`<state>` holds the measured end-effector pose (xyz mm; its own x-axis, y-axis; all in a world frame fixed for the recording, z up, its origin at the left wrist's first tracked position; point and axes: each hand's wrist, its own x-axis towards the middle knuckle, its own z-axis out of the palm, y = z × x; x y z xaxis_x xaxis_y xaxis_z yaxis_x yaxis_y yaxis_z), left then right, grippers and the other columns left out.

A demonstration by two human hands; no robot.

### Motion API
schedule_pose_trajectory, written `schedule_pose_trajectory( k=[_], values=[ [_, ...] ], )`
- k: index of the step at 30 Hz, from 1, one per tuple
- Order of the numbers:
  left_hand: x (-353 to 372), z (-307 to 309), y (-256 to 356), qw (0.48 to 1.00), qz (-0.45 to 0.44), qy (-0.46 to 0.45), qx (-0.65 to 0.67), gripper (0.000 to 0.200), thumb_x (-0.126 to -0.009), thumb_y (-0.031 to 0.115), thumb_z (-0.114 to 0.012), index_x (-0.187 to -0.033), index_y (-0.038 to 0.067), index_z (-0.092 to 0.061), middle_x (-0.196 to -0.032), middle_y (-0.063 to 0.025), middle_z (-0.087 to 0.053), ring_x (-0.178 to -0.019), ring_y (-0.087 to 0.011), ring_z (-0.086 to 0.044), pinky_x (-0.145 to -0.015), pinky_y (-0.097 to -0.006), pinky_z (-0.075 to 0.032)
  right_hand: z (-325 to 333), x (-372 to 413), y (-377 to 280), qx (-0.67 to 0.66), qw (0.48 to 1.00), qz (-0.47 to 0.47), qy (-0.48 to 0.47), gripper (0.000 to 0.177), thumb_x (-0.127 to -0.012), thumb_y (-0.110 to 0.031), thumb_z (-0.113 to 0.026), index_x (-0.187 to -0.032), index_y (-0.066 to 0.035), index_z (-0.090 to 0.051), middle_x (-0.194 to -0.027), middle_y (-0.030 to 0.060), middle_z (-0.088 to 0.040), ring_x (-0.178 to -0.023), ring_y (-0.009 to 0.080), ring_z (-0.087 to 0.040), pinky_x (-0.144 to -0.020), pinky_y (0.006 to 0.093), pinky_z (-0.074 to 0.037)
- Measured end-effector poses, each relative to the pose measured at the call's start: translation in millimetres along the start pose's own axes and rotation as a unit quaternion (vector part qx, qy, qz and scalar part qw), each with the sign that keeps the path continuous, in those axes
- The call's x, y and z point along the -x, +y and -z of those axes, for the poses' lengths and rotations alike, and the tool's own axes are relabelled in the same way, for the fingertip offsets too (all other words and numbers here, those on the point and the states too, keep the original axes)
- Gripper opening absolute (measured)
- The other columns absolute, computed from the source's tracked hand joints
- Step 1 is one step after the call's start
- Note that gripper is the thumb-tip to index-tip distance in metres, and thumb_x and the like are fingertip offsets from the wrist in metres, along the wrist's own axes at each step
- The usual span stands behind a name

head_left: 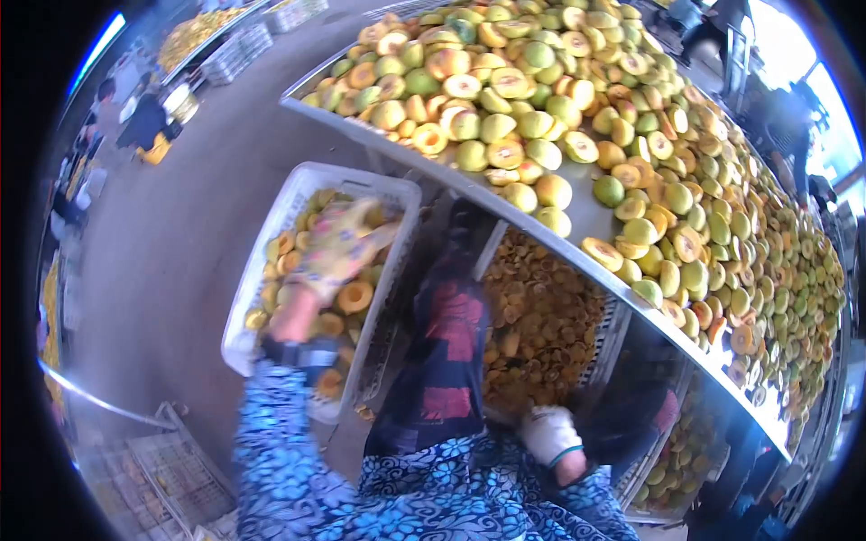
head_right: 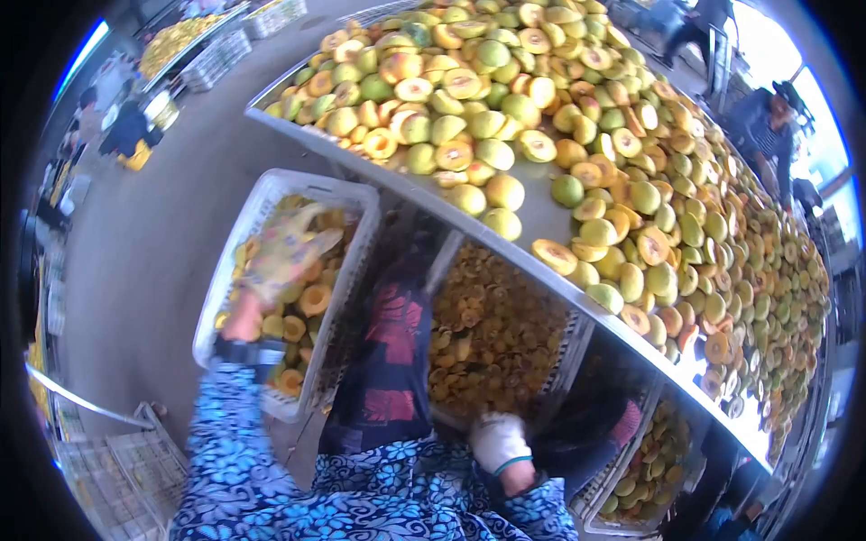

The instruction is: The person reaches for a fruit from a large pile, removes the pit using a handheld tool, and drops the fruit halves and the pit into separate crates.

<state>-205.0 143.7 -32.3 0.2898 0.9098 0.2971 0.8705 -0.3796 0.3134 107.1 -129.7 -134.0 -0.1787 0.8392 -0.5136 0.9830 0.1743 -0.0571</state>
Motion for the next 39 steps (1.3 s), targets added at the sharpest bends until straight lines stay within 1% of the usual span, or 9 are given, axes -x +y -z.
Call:
schedule_pose_trajectory(
  k=[7, 10, 14, 16, 20, 24, 26, 31, 39],
  values=[
    [-87.9, 88.5, 9.6, 0.970, 0.021, -0.171, 0.173, 0.068, -0.085, 0.049, -0.067, -0.132, 0.001, -0.053, -0.132, -0.0175, -0.056, -0.119, -0.0284, -0.059, -0.102, -0.0382, -0.046, 28.5, -3.4, -23.1, -0.318, 0.947, -0.045, 0.023, 0.030, -0.094, -0.028, -0.055, -0.112, -0.004, -0.051, -0.079, 0.0214, -0.066, -0.074, 0.0400, -0.066, -0.061, 0.0474, -0.050],
    [-131.3, 9.9, 62.0, 0.848, -0.133, -0.228, 0.460, 0.075, -0.084, 0.055, -0.067, -0.131, -0.002, -0.053, -0.125, -0.0141, -0.059, -0.112, -0.0236, -0.062, -0.094, -0.0339, -0.049, 26.8, -9.7, -31.4, -0.346, 0.938, 0.023, 0.000, 0.035, -0.094, -0.034, -0.053, -0.113, -0.005, -0.050, -0.088, 0.0231, -0.068, -0.083, 0.0431, -0.065, -0.073, 0.0508, -0.050],
    [-164.7, -91.6, 177.8, 0.936, -0.263, -0.226, 0.059, 0.050, -0.084, 0.037, -0.066, -0.124, 0.007, -0.062, -0.119, -0.0200, -0.065, -0.105, -0.0321, -0.065, -0.091, -0.0404, -0.052, 46.9, -12.6, -24.1, -0.354, 0.934, -0.026, -0.025, 0.037, -0.094, -0.035, -0.053, -0.116, -0.005, -0.049, -0.091, 0.0229, -0.068, -0.088, 0.0420, -0.065, -0.076, 0.0499, -0.050],
    [-167.5, -110.2, 224.7, 0.957, -0.162, -0.230, -0.077, 0.029, -0.087, 0.031, -0.062, -0.104, 0.009, -0.070, -0.103, -0.0153, -0.070, -0.097, -0.0287, -0.067, -0.085, -0.0406, -0.053, 38.7, -10.5, -16.0, -0.346, 0.938, -0.028, 0.012, 0.037, -0.093, -0.035, -0.054, -0.113, -0.004, -0.049, -0.091, 0.0226, -0.068, -0.087, 0.0420, -0.065, -0.074, 0.0501, -0.050],
    [-173.1, -155.3, 227.6, 0.955, -0.214, -0.179, -0.098, 0.028, -0.083, 0.031, -0.065, -0.099, 0.008, -0.071, -0.100, -0.0144, -0.070, -0.095, -0.0306, -0.067, -0.084, -0.0413, -0.053, 38.0, -10.8, -8.9, -0.365, 0.930, -0.034, 0.032, 0.039, -0.091, -0.034, -0.059, -0.112, -0.003, -0.049, -0.087, 0.0221, -0.068, -0.084, 0.0423, -0.065, -0.072, 0.0502, -0.051],
    [-150.5, -85.2, 211.5, 0.853, -0.092, -0.200, 0.473, 0.047, -0.091, 0.037, -0.061, -0.124, 0.003, -0.060, -0.112, -0.0158, -0.067, -0.095, -0.0266, -0.067, -0.084, -0.0397, -0.054, 45.0, -2.6, 0.5, -0.511, 0.833, -0.069, 0.199, 0.024, -0.090, -0.017, -0.064, -0.102, -0.003, -0.050, -0.076, 0.0224, -0.063, -0.072, 0.0393, -0.065, -0.065, 0.0461, -0.048],
    [-131.2, -67.3, 196.6, 0.547, 0.022, -0.266, 0.793, 0.050, -0.095, 0.038, -0.055, -0.128, 0.000, -0.055, -0.116, -0.0152, -0.065, -0.093, -0.0243, -0.066, -0.082, -0.0362, -0.055, 50.4, 3.0, 7.0, -0.596, 0.768, -0.071, 0.222, 0.024, -0.092, -0.021, -0.064, -0.104, -0.003, -0.053, -0.082, 0.0230, -0.065, -0.076, 0.0391, -0.066, -0.067, 0.0427, -0.049],
    [-35.1, -29.9, 196.5, 0.522, 0.102, -0.145, 0.834, 0.060, -0.098, 0.056, -0.046, -0.114, -0.001, -0.059, -0.097, -0.0195, -0.069, -0.069, -0.0239, -0.069, -0.056, -0.0285, -0.056, 118.5, 38.1, 14.0, -0.724, 0.674, -0.016, 0.146, 0.016, -0.093, -0.015, -0.061, -0.101, -0.002, -0.054, -0.076, 0.0034, -0.053, -0.073, 0.0099, -0.051, -0.064, 0.0317, -0.046],
    [56.7, -9.8, 213.8, 0.570, 0.189, -0.110, 0.792, 0.061, -0.101, 0.054, -0.037, -0.104, -0.001, -0.062, -0.091, -0.0224, -0.067, -0.070, -0.0250, -0.067, -0.064, -0.0324, -0.058, 163.8, 39.8, -18.3, -0.571, 0.774, 0.083, 0.262, 0.023, -0.092, -0.022, -0.064, -0.101, -0.003, -0.054, -0.076, 0.0207, -0.063, -0.071, 0.0389, -0.066, -0.060, 0.0400, -0.050]
  ],
)
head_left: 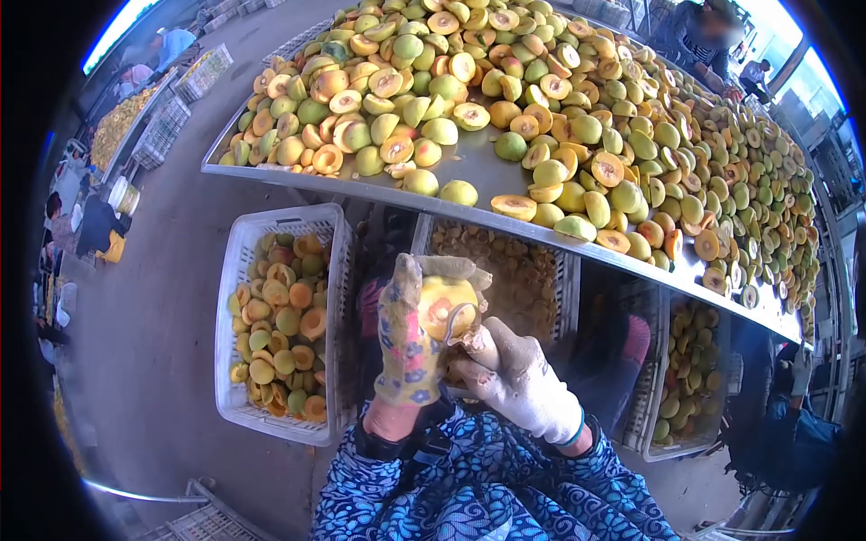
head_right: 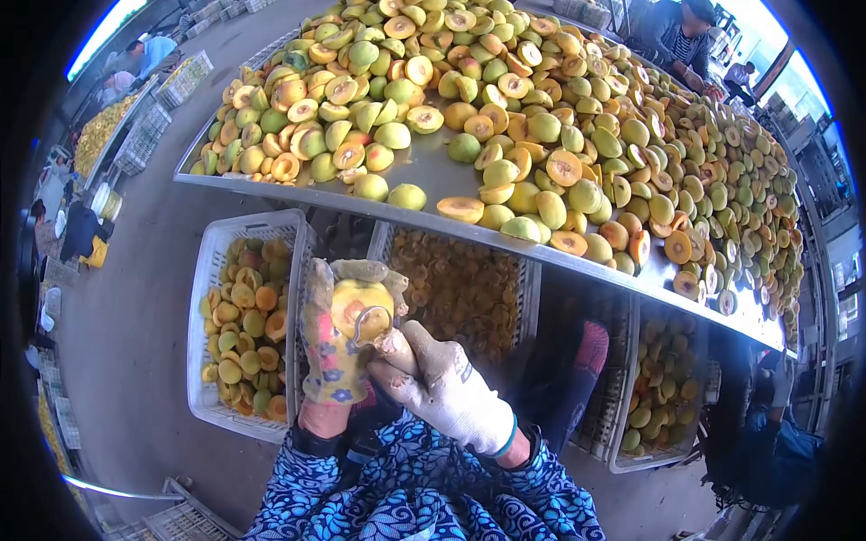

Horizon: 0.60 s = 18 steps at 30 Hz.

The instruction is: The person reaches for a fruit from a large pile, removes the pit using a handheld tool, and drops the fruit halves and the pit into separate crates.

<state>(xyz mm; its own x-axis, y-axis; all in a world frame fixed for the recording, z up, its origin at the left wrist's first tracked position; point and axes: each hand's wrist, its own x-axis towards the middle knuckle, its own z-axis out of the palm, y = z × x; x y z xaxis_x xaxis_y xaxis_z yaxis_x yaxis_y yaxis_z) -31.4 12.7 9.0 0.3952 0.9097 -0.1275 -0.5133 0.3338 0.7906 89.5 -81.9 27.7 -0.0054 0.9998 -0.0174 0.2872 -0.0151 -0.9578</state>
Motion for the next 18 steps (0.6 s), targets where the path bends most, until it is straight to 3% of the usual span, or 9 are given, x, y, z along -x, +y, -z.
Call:
schedule_pose_trajectory(
  k=[2, 8, 12, 14, 18],
  values=[
    [9.3, 1.5, -2.9, 0.994, -0.069, -0.005, -0.087, 0.058, -0.103, 0.052, -0.035, -0.106, 0.000, -0.061, -0.095, -0.0209, -0.067, -0.079, -0.0227, -0.067, -0.070, -0.0316, -0.058, -5.3, -0.1, -2.7, -0.039, 0.999, -0.015, -0.008, 0.026, -0.092, -0.024, -0.064, -0.104, -0.003, -0.054, -0.077, 0.0209, -0.064, -0.075, 0.0401, -0.067, -0.063, 0.0405, -0.051],
    [25.5, -4.1, -3.9, 0.981, -0.102, 0.003, -0.163, 0.056, -0.105, 0.049, -0.029, -0.114, 0.002, -0.057, -0.107, -0.0142, -0.066, -0.092, -0.0200, -0.066, -0.081, -0.0287, -0.054, -9.8, 1.8, 7.0, -0.028, 0.999, 0.002, -0.032, 0.027, -0.094, -0.025, -0.063, -0.105, -0.002, -0.053, -0.080, 0.0209, -0.064, -0.073, 0.0394, -0.066, -0.063, 0.0382, -0.051],
    [27.3, -6.5, -9.6, 0.971, -0.120, -0.004, -0.208, 0.059, -0.105, 0.051, -0.025, -0.117, 0.002, -0.056, -0.108, -0.0129, -0.066, -0.092, -0.0202, -0.066, -0.083, -0.0296, -0.054, -7.0, 1.9, 8.0, -0.049, 0.998, -0.003, -0.037, 0.028, -0.094, -0.025, -0.062, -0.108, -0.002, -0.053, -0.081, 0.0207, -0.065, -0.073, 0.0375, -0.066, -0.064, 0.0367, -0.051],
    [27.5, -10.6, -15.7, 0.987, -0.106, 0.056, -0.107, 0.046, -0.104, 0.038, -0.041, -0.101, 0.001, -0.066, -0.098, -0.0109, -0.070, -0.085, -0.0172, -0.066, -0.078, -0.0280, -0.052, -1.9, 0.4, 4.0, -0.061, 0.997, -0.016, -0.048, 0.030, -0.095, -0.025, -0.061, -0.111, -0.001, -0.053, -0.082, 0.0192, -0.066, -0.074, 0.0338, -0.068, -0.066, 0.0365, -0.051],
    [28.2, -12.2, -5.1, 0.975, -0.083, 0.045, -0.202, 0.042, -0.103, 0.035, -0.042, -0.097, 0.001, -0.067, -0.092, -0.0094, -0.070, -0.080, -0.0153, -0.064, -0.073, -0.0273, -0.050, 11.6, -2.8, 15.0, -0.055, 0.991, 0.016, -0.120, 0.030, -0.096, -0.024, -0.060, -0.113, -0.001, -0.053, -0.084, 0.0168, -0.067, -0.075, 0.0291, -0.068, -0.068, 0.0371, -0.051]
  ],
)
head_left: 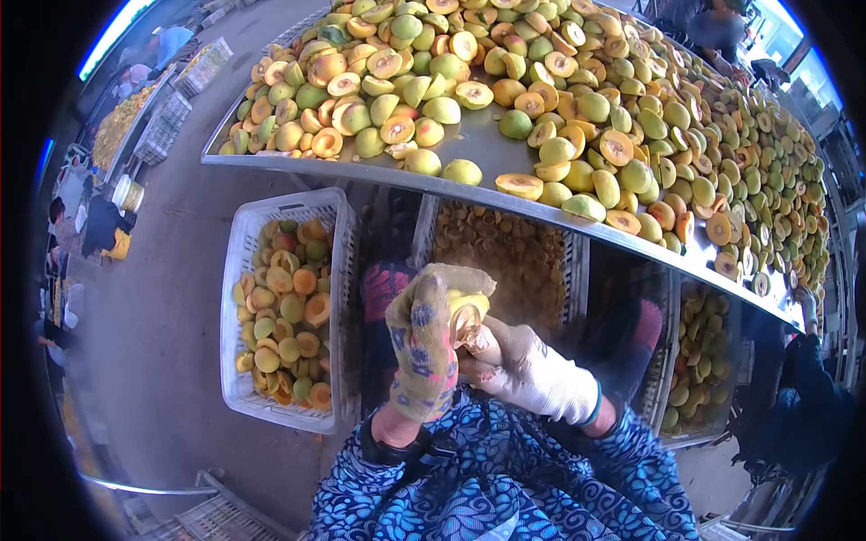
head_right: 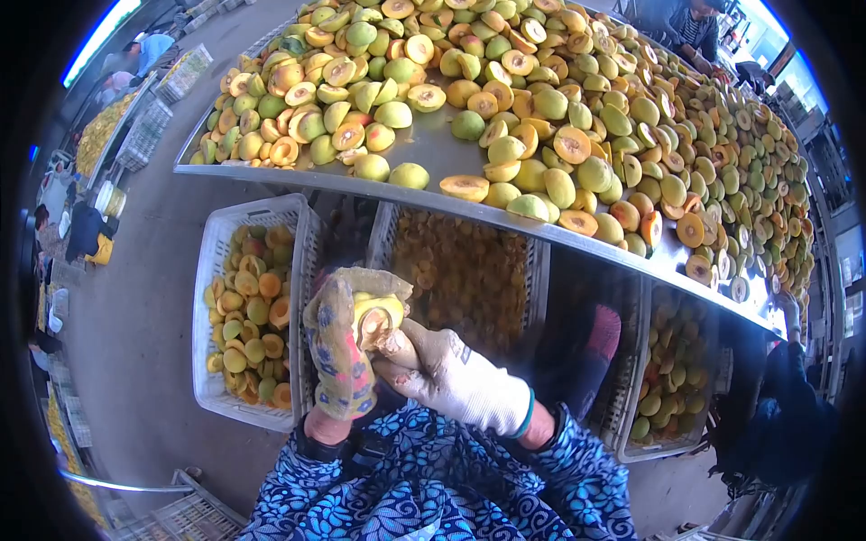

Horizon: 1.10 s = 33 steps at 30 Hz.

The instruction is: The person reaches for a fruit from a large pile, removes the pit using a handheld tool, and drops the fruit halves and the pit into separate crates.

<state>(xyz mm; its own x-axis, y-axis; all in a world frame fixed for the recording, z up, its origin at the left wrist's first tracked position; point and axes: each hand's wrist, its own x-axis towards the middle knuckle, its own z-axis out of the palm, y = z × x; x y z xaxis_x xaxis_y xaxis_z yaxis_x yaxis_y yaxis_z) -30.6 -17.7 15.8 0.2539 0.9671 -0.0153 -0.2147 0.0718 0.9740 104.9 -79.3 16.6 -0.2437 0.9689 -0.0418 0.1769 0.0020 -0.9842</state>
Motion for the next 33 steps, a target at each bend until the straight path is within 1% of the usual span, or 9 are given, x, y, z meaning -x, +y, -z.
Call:
schedule_pose_trajectory(
  k=[10, 15, 17, 21, 23, 25, 29, 31, 33],
  values=[
    [-23.8, 8.2, -2.6, 0.883, -0.229, -0.141, -0.385, 0.035, -0.101, 0.024, -0.047, -0.085, -0.001, -0.066, -0.072, -0.0073, -0.065, -0.063, -0.0144, -0.060, -0.059, -0.0291, -0.046, 10.9, -8.3, 42.3, 0.041, 0.998, 0.012, -0.046, 0.017, -0.095, -0.016, -0.058, -0.100, 0.000, -0.055, -0.072, 0.0139, -0.059, -0.062, 0.0216, -0.054, -0.063, 0.0358, -0.048],
    [-22.1, 1.8, 3.8, 0.938, -0.085, -0.153, -0.298, 0.040, -0.100, 0.033, -0.049, -0.096, -0.001, -0.068, -0.088, -0.0110, -0.070, -0.078, -0.0182, -0.066, -0.071, -0.0312, -0.050, 16.3, -7.8, 38.6, -0.017, 0.999, -0.021, -0.030, 0.018, -0.095, -0.017, -0.058, -0.099, 0.000, -0.056, -0.070, 0.0145, -0.057, -0.060, 0.0245, -0.054, -0.063, 0.0371, -0.047],
    [-21.8, -4.2, 2.9, 0.986, 0.031, -0.106, 0.124, 0.045, -0.100, 0.039, -0.049, -0.099, -0.002, -0.068, -0.105, -0.0132, -0.068, -0.087, -0.0206, -0.065, -0.080, -0.0312, -0.050, 17.9, -8.8, 38.9, 0.028, 0.998, 0.058, 0.002, 0.021, -0.095, -0.019, -0.059, -0.103, 0.000, -0.055, -0.070, 0.0185, -0.057, -0.061, 0.0333, -0.058, -0.062, 0.0397, -0.047],
    [-18.4, 21.5, -25.8, 0.955, -0.205, -0.137, -0.168, 0.040, -0.098, 0.036, -0.056, -0.110, -0.002, -0.062, -0.100, -0.0103, -0.068, -0.094, -0.0209, -0.066, -0.075, -0.0289, -0.053, 24.3, -9.4, 30.8, 0.019, 0.997, 0.007, -0.077, 0.024, -0.094, -0.020, -0.060, -0.107, -0.001, -0.054, -0.073, 0.0217, -0.059, -0.065, 0.0396, -0.060, -0.062, 0.0422, -0.048],
    [-18.9, 15.8, -14.6, 0.930, -0.239, -0.102, -0.259, 0.041, -0.100, 0.036, -0.052, -0.098, -0.002, -0.067, -0.087, -0.0092, -0.070, -0.083, -0.0166, -0.067, -0.070, -0.0256, -0.051, 25.4, -10.0, 32.1, 0.019, 0.996, 0.000, -0.092, 0.029, -0.094, -0.027, -0.062, -0.107, -0.002, -0.057, -0.077, 0.0137, -0.061, -0.065, 0.0300, -0.059, -0.067, 0.0375, -0.049],
    [-23.7, 8.8, 1.5, 0.984, 0.034, -0.105, -0.137, 0.037, -0.100, 0.027, -0.055, -0.084, -0.004, -0.070, -0.075, -0.0051, -0.069, -0.070, -0.0125, -0.061, -0.068, -0.0249, -0.047, 23.7, -11.2, 32.4, 0.034, 0.994, -0.033, -0.094, 0.026, -0.094, -0.024, -0.061, -0.107, -0.002, -0.058, -0.079, 0.0125, -0.062, -0.068, 0.0274, -0.060, -0.068, 0.0370, -0.049],
    [-24.8, -9.3, 8.1, 0.981, -0.020, -0.059, -0.182, 0.035, -0.100, 0.022, -0.054, -0.083, -0.005, -0.069, -0.075, -0.0071, -0.070, -0.069, -0.0123, -0.063, -0.065, -0.0231, -0.047, -4.6, -10.7, 57.6, -0.068, 0.993, 0.097, 0.010, 0.030, -0.097, -0.027, -0.056, -0.111, -0.001, -0.056, -0.076, 0.0103, -0.062, -0.064, 0.0168, -0.059, -0.060, 0.0340, -0.050],
    [-18.8, -11.7, -5.3, 0.978, -0.095, -0.045, -0.181, 0.035, -0.100, 0.022, -0.052, -0.082, -0.005, -0.068, -0.076, -0.0082, -0.070, -0.072, -0.0137, -0.064, -0.065, -0.0247, -0.048, 1.1, -1.5, 29.8, -0.268, 0.948, -0.137, -0.105, 0.036, -0.097, -0.033, -0.054, -0.114, -0.001, -0.054, -0.075, 0.0058, -0.059, -0.057, 0.0108, -0.054, -0.052, 0.0273, -0.047],
    [-15.5, -15.8, -8.7, 0.991, -0.105, 0.003, -0.087, 0.035, -0.100, 0.021, -0.051, -0.082, -0.004, -0.068, -0.077, -0.0095, -0.070, -0.074, -0.0153, -0.065, -0.066, -0.0273, -0.050, -0.4, -2.7, 37.6, -0.195, 0.977, -0.040, -0.070, 0.041, -0.097, -0.038, -0.052, -0.117, -0.002, -0.053, -0.072, 0.0019, -0.056, -0.052, 0.0068, -0.049, -0.045, 0.0230, -0.043]
  ],
)
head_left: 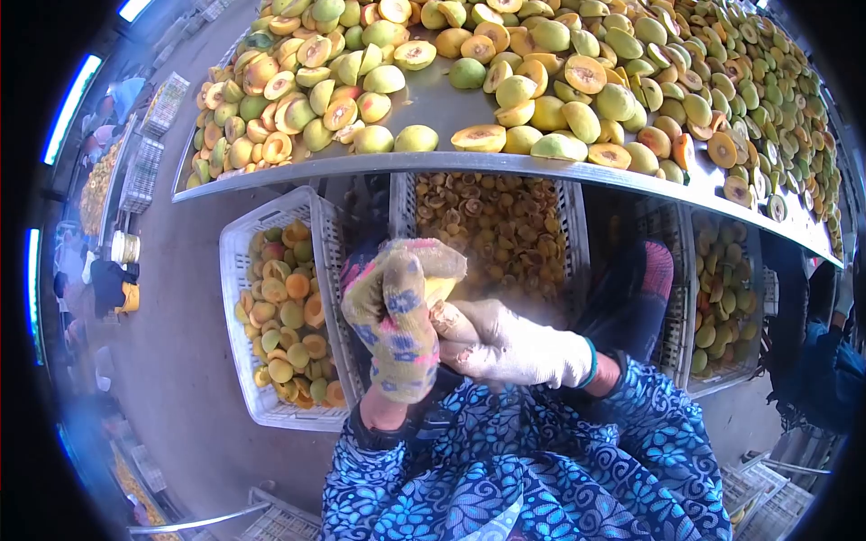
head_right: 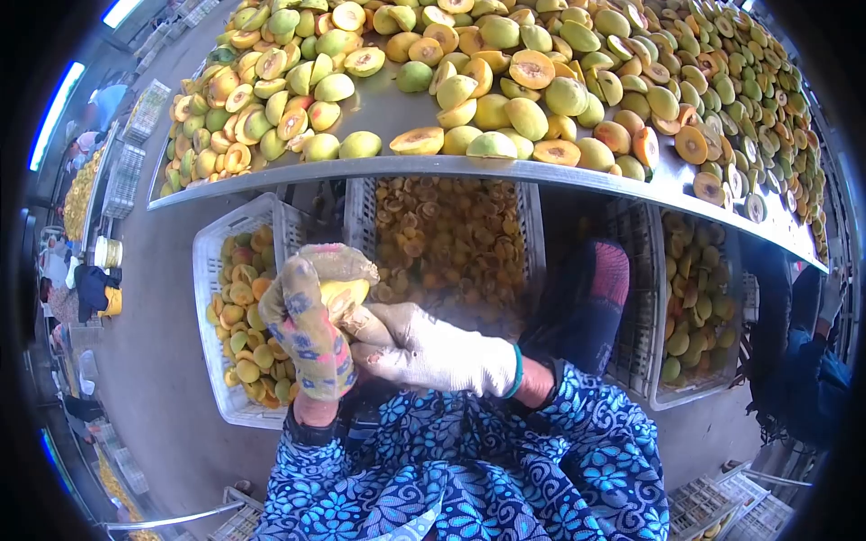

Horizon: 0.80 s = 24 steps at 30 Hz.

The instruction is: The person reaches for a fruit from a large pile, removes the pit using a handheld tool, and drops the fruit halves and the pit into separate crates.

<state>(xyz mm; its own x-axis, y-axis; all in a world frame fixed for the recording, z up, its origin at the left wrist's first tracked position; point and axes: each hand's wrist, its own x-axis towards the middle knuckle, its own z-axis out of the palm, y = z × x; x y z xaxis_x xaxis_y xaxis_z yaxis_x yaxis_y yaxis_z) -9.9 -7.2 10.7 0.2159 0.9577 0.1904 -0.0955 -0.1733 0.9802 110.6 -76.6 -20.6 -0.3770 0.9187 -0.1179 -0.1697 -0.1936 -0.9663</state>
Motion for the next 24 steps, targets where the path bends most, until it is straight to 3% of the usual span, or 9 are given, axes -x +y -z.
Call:
schedule_pose_trajectory(
  k=[2, 4, 6, 8, 14, 16, 18, 21, 24],
  values=[
    [-8.9, 7.0, 1.7, 0.998, -0.027, -0.035, -0.037, 0.034, -0.099, 0.021, -0.054, -0.082, -0.004, -0.068, -0.076, -0.0086, -0.070, -0.072, -0.0146, -0.065, -0.065, -0.0268, -0.050, 5.7, 4.6, -26.4, -0.019, 0.994, -0.104, -0.025, 0.041, -0.097, -0.038, -0.053, -0.116, -0.002, -0.053, -0.069, 0.0004, -0.054, -0.049, 0.0082, -0.049, -0.043, 0.0234, -0.042],
    [-12.5, 12.9, 1.8, 0.986, 0.120, -0.110, -0.021, 0.032, -0.098, 0.021, -0.057, -0.082, -0.004, -0.068, -0.075, -0.0072, -0.069, -0.069, -0.0123, -0.064, -0.063, -0.0249, -0.049, 9.6, 11.4, -20.7, -0.069, 0.990, -0.115, -0.044, 0.037, -0.097, -0.038, -0.054, -0.111, -0.004, -0.054, -0.065, -0.0019, -0.051, -0.048, 0.0070, -0.049, -0.042, 0.0222, -0.040],
    [-20.3, 17.0, 2.7, 0.982, 0.083, -0.168, -0.033, 0.030, -0.097, 0.021, -0.060, -0.085, -0.004, -0.069, -0.075, -0.0061, -0.069, -0.067, -0.0097, -0.063, -0.062, -0.0238, -0.048, 7.2, 16.4, -11.1, -0.237, 0.957, -0.149, -0.078, 0.031, -0.097, -0.039, -0.056, -0.097, -0.008, -0.054, -0.062, -0.0035, -0.048, -0.047, 0.0052, -0.047, -0.040, 0.0213, -0.037],
    [-25.0, 18.5, 13.2, 0.962, 0.170, -0.214, -0.015, 0.030, -0.097, 0.021, -0.061, -0.083, -0.003, -0.070, -0.075, -0.0061, -0.070, -0.066, -0.0090, -0.062, -0.061, -0.0239, -0.048, 5.0, 17.1, -11.3, -0.299, 0.933, -0.176, -0.100, 0.030, -0.097, -0.040, -0.056, -0.091, -0.010, -0.052, -0.061, -0.0043, -0.047, -0.046, 0.0042, -0.045, -0.039, 0.0208, -0.036],
    [-46.6, 32.8, 17.3, 0.899, 0.158, -0.393, -0.110, 0.038, -0.098, 0.026, -0.059, -0.078, -0.004, -0.069, -0.069, -0.0088, -0.068, -0.064, -0.0127, -0.063, -0.059, -0.0270, -0.049, -5.1, 12.0, -25.7, -0.383, 0.873, -0.286, -0.101, 0.030, -0.097, -0.038, -0.058, -0.081, -0.014, -0.048, -0.057, -0.0065, -0.041, -0.041, 0.0025, -0.037, -0.033, 0.0204, -0.029],
    [-47.6, 34.5, 6.7, 0.908, 0.181, -0.377, -0.016, 0.039, -0.098, 0.028, -0.059, -0.077, -0.004, -0.069, -0.069, -0.0094, -0.068, -0.064, -0.0139, -0.064, -0.059, -0.0275, -0.049, -5.5, 7.9, -15.9, -0.431, 0.841, -0.299, -0.130, 0.028, -0.098, -0.035, -0.057, -0.082, -0.013, -0.048, -0.057, -0.0067, -0.040, -0.040, 0.0023, -0.036, -0.032, 0.0205, -0.028],
    [-41.9, 30.9, -7.0, 0.920, 0.197, -0.324, 0.101, 0.041, -0.098, 0.029, -0.058, -0.077, -0.004, -0.069, -0.069, -0.0101, -0.068, -0.063, -0.0150, -0.064, -0.058, -0.0279, -0.049, -10.5, 7.0, 5.5, -0.608, 0.740, -0.164, -0.236, 0.025, -0.101, -0.031, -0.053, -0.085, -0.012, -0.047, -0.056, -0.0070, -0.037, -0.039, 0.0020, -0.033, -0.030, 0.0197, -0.025],
    [-31.1, 17.6, -21.5, 0.939, 0.208, -0.199, 0.187, 0.047, -0.098, 0.037, -0.057, -0.074, -0.003, -0.068, -0.068, -0.0129, -0.067, -0.061, -0.0203, -0.064, -0.056, -0.0295, -0.050, -7.6, 1.6, 19.3, -0.624, 0.736, -0.118, -0.234, 0.026, -0.102, -0.031, -0.049, -0.087, -0.010, -0.046, -0.054, -0.0068, -0.036, -0.037, 0.0023, -0.032, -0.029, 0.0184, -0.024],
    [-27.2, 0.5, -19.4, 0.914, 0.267, -0.103, 0.289, 0.046, -0.098, 0.042, -0.055, -0.080, 0.000, -0.063, -0.069, -0.0133, -0.065, -0.060, -0.0217, -0.064, -0.054, -0.0329, -0.052, -2.8, 3.0, 18.9, -0.608, 0.762, -0.112, -0.192, 0.032, -0.099, -0.035, -0.055, -0.085, -0.009, -0.045, -0.053, -0.0053, -0.037, -0.036, 0.0034, -0.033, -0.029, 0.0195, -0.025]
  ],
)
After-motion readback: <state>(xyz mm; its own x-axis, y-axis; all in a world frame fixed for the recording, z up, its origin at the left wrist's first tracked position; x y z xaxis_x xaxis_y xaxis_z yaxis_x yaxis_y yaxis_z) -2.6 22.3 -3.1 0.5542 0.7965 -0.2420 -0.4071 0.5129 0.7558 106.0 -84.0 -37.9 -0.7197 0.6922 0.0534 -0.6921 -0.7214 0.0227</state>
